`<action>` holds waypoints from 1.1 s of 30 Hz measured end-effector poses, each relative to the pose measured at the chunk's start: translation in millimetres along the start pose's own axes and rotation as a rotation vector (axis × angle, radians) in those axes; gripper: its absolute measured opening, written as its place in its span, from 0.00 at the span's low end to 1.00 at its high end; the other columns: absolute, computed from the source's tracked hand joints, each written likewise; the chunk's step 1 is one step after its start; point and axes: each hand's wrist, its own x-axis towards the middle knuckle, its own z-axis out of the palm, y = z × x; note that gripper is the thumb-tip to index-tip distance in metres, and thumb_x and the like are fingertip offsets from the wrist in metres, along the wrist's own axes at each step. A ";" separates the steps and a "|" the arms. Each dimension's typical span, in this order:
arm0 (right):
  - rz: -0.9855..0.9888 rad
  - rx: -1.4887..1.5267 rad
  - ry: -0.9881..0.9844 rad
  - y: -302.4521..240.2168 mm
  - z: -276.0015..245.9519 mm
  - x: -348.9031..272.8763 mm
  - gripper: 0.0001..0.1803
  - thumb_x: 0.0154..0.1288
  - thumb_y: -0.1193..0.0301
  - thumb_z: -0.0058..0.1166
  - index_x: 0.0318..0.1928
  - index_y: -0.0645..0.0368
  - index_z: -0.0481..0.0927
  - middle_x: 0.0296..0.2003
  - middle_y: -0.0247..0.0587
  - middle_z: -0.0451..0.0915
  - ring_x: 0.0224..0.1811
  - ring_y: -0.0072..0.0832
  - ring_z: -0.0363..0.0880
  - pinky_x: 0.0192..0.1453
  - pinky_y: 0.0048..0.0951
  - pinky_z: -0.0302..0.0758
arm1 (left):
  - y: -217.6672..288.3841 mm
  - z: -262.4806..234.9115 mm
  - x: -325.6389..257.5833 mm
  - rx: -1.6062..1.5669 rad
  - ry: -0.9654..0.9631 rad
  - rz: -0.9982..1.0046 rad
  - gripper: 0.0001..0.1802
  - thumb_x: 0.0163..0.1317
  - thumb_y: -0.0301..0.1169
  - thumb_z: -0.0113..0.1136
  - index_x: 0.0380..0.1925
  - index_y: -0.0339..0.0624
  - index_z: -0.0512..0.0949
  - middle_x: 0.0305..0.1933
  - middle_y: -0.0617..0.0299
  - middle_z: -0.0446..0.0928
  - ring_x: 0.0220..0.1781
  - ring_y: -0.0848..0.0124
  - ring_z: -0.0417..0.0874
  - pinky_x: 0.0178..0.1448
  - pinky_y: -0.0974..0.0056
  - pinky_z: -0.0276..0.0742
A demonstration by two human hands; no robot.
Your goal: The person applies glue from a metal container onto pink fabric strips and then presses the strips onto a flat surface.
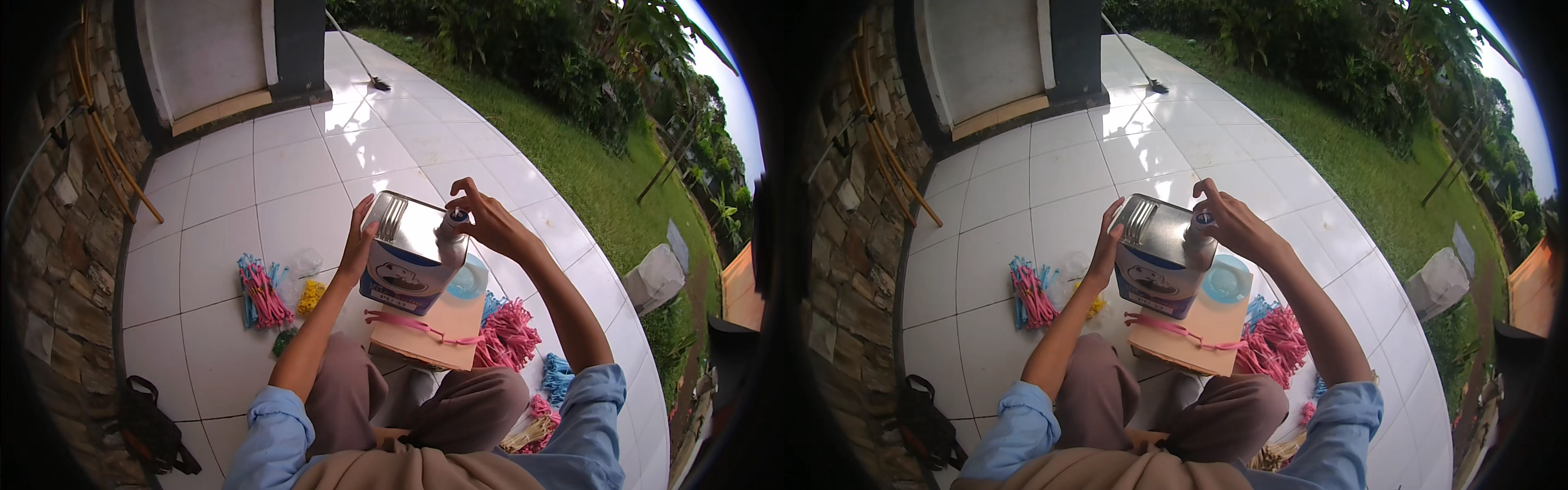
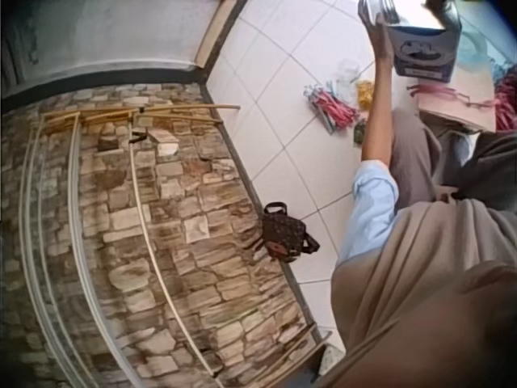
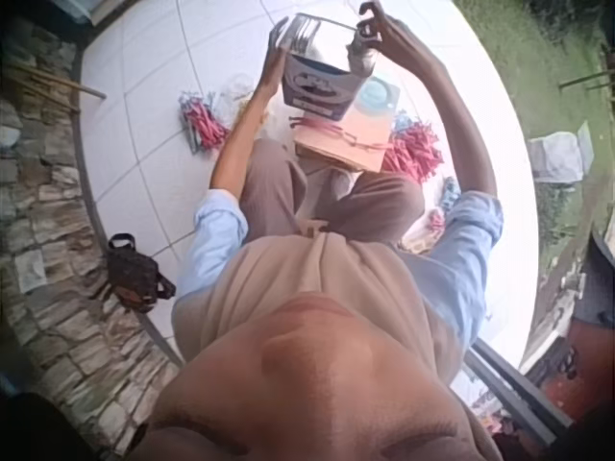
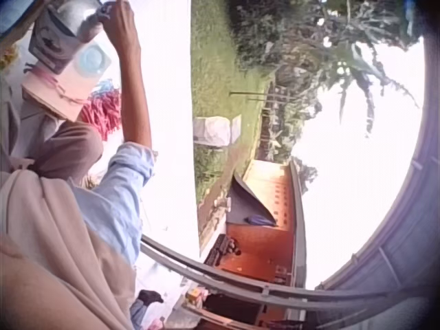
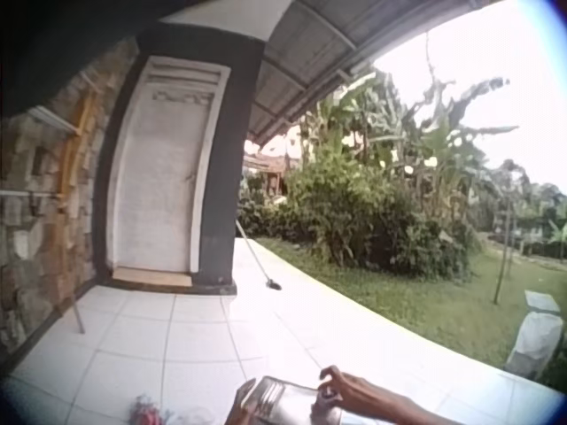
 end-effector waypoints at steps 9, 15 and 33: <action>0.175 0.487 0.330 32.2 73.6 -53.6 0.73 0.37 0.55 0.74 0.67 0.47 0.24 0.66 0.58 0.49 0.71 0.49 0.41 0.71 0.54 0.44 | 21.7 5.8 5.1 0.385 0.035 0.118 0.18 0.59 0.42 0.58 0.36 0.37 0.76 0.59 0.55 0.62 0.46 0.68 0.77 0.51 0.64 0.73; 0.042 0.711 0.410 15.2 101.1 -29.8 0.74 0.31 0.68 0.77 0.67 0.46 0.25 0.58 0.53 0.62 0.64 0.43 0.60 0.71 0.46 0.52 | 19.9 -2.8 15.0 0.270 0.039 -0.051 0.15 0.48 0.37 0.69 0.26 0.36 0.77 0.58 0.57 0.59 0.35 0.74 0.79 0.46 0.67 0.76; -0.062 0.690 0.341 42.5 186.5 161.5 0.76 0.30 0.71 0.76 0.67 0.47 0.23 0.60 0.52 0.58 0.66 0.44 0.55 0.70 0.47 0.52 | -46.9 -152.2 117.5 0.394 0.117 0.051 0.13 0.44 0.27 0.69 0.28 0.37 0.74 0.56 0.62 0.53 0.42 0.74 0.77 0.53 0.68 0.74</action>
